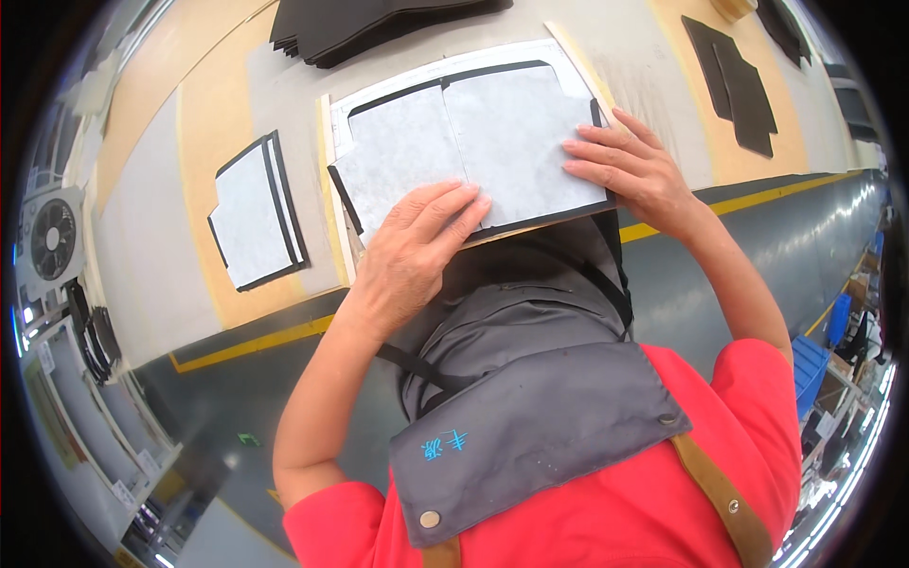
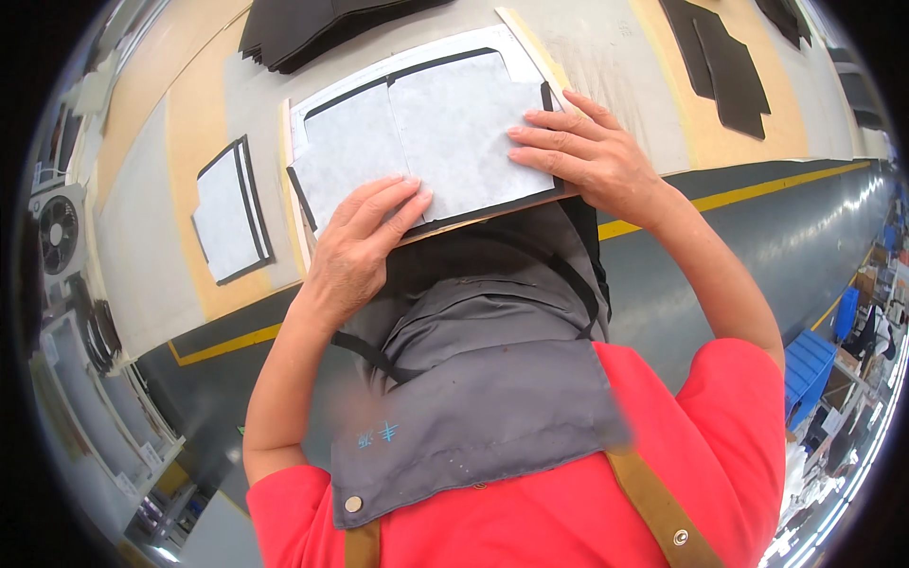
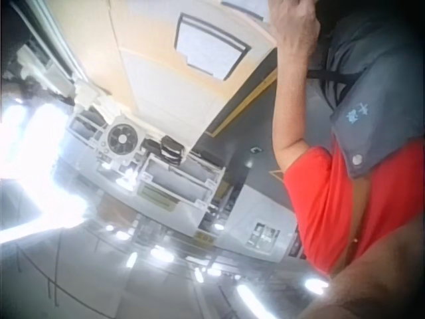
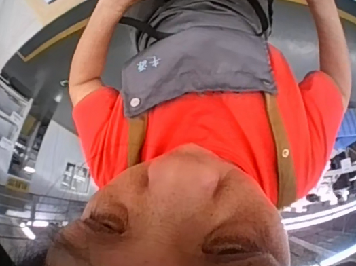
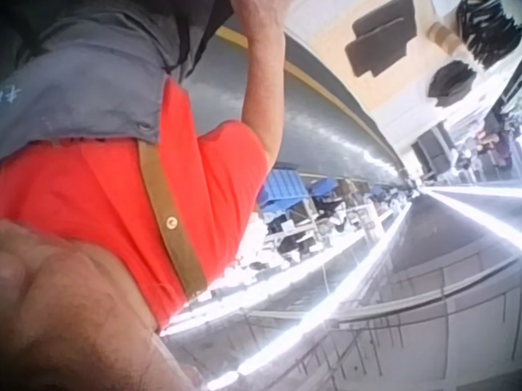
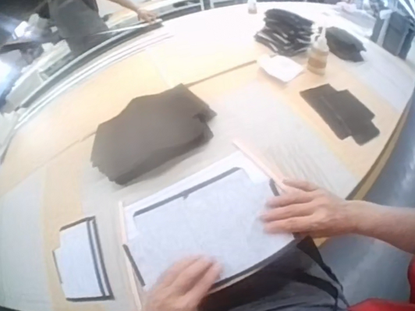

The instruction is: The person repeatedly picks up a black rectangular sheet and a white rectangular sheet from a table. They align the white sheet onto the black sheet and press down firmly with both hands to adhere them together. The person then places the combined unit onto a growing stack of finished parts and repeats the process with new sheets.

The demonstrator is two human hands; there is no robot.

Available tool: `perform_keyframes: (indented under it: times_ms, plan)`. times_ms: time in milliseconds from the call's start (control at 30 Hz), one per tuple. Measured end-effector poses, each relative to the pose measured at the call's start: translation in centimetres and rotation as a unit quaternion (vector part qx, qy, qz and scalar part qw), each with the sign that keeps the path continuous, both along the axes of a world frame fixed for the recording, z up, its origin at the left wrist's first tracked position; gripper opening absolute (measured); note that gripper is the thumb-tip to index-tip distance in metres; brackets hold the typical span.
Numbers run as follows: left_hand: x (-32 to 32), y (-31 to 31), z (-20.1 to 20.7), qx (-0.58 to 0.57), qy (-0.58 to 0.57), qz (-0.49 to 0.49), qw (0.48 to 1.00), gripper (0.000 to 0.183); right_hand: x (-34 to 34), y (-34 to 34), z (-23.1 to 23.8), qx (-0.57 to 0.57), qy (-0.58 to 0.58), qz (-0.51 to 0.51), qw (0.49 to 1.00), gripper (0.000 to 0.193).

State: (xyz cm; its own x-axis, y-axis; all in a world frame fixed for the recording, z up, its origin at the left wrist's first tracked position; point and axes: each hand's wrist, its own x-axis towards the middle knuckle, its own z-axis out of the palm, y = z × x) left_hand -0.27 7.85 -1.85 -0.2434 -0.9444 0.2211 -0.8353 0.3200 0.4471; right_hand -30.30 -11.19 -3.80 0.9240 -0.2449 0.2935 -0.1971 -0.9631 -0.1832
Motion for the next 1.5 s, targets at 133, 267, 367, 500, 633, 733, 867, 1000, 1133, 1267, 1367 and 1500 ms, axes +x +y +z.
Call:
perform_keyframes:
  times_ms: [133, 267, 367, 500, 633, 733, 867, 1000, 1133, 1267, 1367, 1500]
  plan:
    - [0.4, -0.2, -0.4, 0.029, 0.032, -0.038, 0.998, 0.06, -0.1, -0.2, -0.2, 0.003, -0.009, 0.006, 1.0, 0.055]
    - [0.7, -0.1, -0.6, 0.038, 0.035, -0.057, 0.997, 0.065, -0.1, -0.1, -0.1, 0.006, -0.009, 0.004, 1.0, 0.051]
    - [0.7, -0.1, -0.7, 0.045, 0.03, -0.063, 0.997, 0.067, -0.3, -0.2, -0.3, 0.006, -0.008, 0.004, 1.0, 0.05]
    - [0.9, -0.1, -0.5, 0.05, 0.016, -0.073, 0.996, 0.068, -0.4, -0.2, -0.4, 0.004, -0.014, 0.003, 1.0, 0.048]
    - [1.1, -0.2, -0.3, 0.043, 0.011, -0.078, 0.996, 0.067, -0.2, -0.5, -0.1, 0.006, -0.015, 0.009, 1.0, 0.049]
    - [1.1, 0.0, -0.5, 0.031, 0.004, -0.084, 0.996, 0.067, -0.2, -0.1, 0.1, 0.009, -0.014, 0.0, 1.0, 0.052]
    - [0.9, -0.3, -0.1, 0.037, 0.061, -0.063, 0.995, 0.064, 0.6, 0.1, 0.7, 0.013, -0.023, -0.016, 1.0, 0.057]
    - [0.3, 0.1, 0.1, 0.021, 0.091, -0.038, 0.995, 0.062, 1.1, -0.1, 0.8, -0.003, -0.028, -0.008, 1.0, 0.05]
    - [0.0, -0.1, 0.9, 0.023, 0.075, -0.013, 0.997, 0.061, 0.9, -0.3, 0.9, 0.013, -0.036, -0.001, 0.999, 0.047]
    - [0.2, -3.8, 1.2, -0.018, -0.014, 0.032, 0.999, 0.058, 0.9, -0.2, 0.9, 0.026, -0.035, -0.003, 0.999, 0.047]
    - [0.9, -7.3, 0.4, -0.044, -0.079, 0.056, 0.994, 0.055, 1.0, -0.3, 0.5, 0.025, -0.043, 0.003, 0.999, 0.05]
    - [1.7, -8.7, -0.8, 0.013, -0.076, 0.057, 0.995, 0.053, 0.9, -0.2, 0.4, 0.024, -0.041, 0.002, 0.999, 0.051]
